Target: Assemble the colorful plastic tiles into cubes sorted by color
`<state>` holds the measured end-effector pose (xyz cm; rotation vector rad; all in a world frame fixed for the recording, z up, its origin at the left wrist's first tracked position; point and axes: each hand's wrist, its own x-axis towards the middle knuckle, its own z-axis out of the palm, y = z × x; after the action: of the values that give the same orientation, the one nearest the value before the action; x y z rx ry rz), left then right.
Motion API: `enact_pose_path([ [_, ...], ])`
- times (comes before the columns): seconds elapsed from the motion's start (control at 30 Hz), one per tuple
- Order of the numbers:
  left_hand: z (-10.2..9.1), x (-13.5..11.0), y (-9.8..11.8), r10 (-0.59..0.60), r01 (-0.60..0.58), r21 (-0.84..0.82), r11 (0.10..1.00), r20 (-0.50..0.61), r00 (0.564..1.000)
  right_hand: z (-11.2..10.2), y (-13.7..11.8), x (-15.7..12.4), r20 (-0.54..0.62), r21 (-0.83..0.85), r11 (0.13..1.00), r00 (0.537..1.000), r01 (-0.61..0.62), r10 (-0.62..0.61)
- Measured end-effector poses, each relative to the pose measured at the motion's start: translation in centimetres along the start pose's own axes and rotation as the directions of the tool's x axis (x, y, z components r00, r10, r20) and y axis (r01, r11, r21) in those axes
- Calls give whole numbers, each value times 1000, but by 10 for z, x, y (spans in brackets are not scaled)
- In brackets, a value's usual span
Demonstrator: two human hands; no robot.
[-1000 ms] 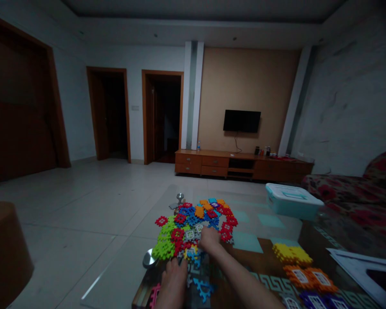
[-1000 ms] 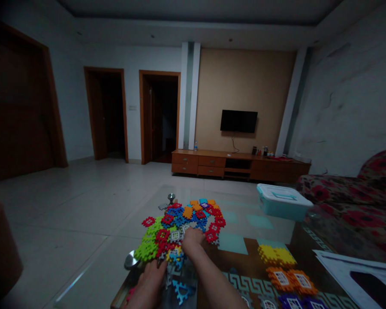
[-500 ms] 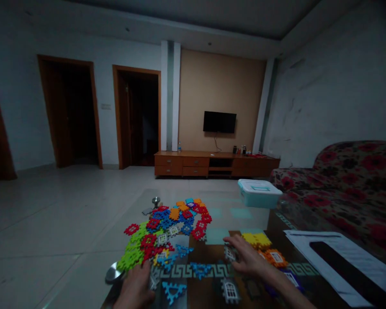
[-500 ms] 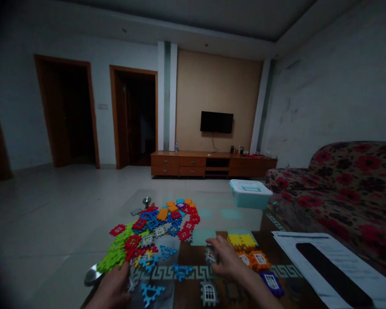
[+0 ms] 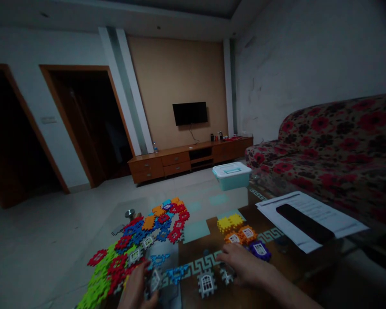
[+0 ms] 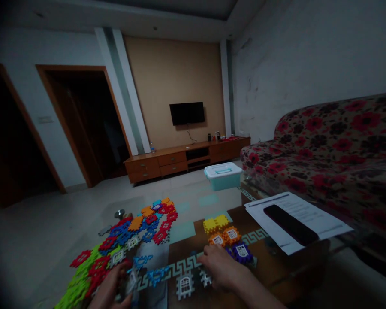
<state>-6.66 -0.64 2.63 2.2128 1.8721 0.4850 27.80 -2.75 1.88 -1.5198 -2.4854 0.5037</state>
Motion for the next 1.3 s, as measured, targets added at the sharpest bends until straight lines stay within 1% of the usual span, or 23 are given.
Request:
enact_pose_path([
  [0.07, 24, 3, 28, 113, -109, -42, 993, 103, 988, -4, -3, -1, 10, -29, 1000, 1000, -3, 3],
  [0.1, 36, 4, 41, 153, -148, -51, 988, 127, 980, -5, -5, -1, 22, -47, 999, 1000, -3, 4],
  [0.17, 55, 7, 66, 288, -276, -91, 957, 168, 943, -7, -9, 0, 43, -85, 996, 999, -1, 5],
  [0.2, 61, 9, 77, 328, -314, -101, 944, 193, 925, -8, -10, 1, 48, -102, 995, 999, 1, 4],
  [0.27, 66, 12, 97, 363, -349, -101, 932, 249, 898, -7, -12, 3, 51, -129, 992, 999, 3, 3],
  [0.33, 66, 14, 113, 343, -334, -81, 939, 292, 893, -6, -12, 5, 41, -140, 990, 999, 8, -2],
  [0.4, 67, 16, 125, 327, -323, -67, 944, 307, 894, -5, -11, 7, 29, -142, 990, 999, 21, -17],
  [0.5, 76, 18, 128, 315, -328, -17, 945, 325, 892, -6, -11, 7, 23, -145, 989, 999, 36, -33],
  [0.57, 84, 19, 123, 298, -329, 37, 944, 338, 893, -8, -11, 7, 34, -153, 988, 999, 34, -29],
  [0.63, 89, 18, 115, 307, -344, 57, 937, 334, 891, -10, -12, 7, 44, -159, 987, 999, 30, -23],
  [0.7, 91, 18, 108, 333, -364, 41, 930, 320, 887, -10, -13, 8, 40, -157, 987, 999, 25, -19],
  [0.83, 90, 21, 103, 330, -355, 16, 935, 329, 885, -4, -11, 13, 13, -154, 987, 999, 34, -32],
  [0.97, 97, 28, 108, 312, -346, 40, 937, 347, 885, 2, -9, 17, -2, -163, 986, 1000, 29, -29],
  [1.1, 101, 30, 116, 322, -348, 14, 937, 343, 882, -1, -8, 17, 8, -152, 988, 1000, 22, -22],
  [1.2, 98, 26, 121, 306, -312, -36, 949, 332, 892, -2, -6, 16, 12, -99, 995, 1000, 29, -28],
  [1.3, 89, 18, 124, 273, -261, -82, 962, 354, 895, 1, -5, 15, 13, -39, 999, 1000, 29, -28],
])
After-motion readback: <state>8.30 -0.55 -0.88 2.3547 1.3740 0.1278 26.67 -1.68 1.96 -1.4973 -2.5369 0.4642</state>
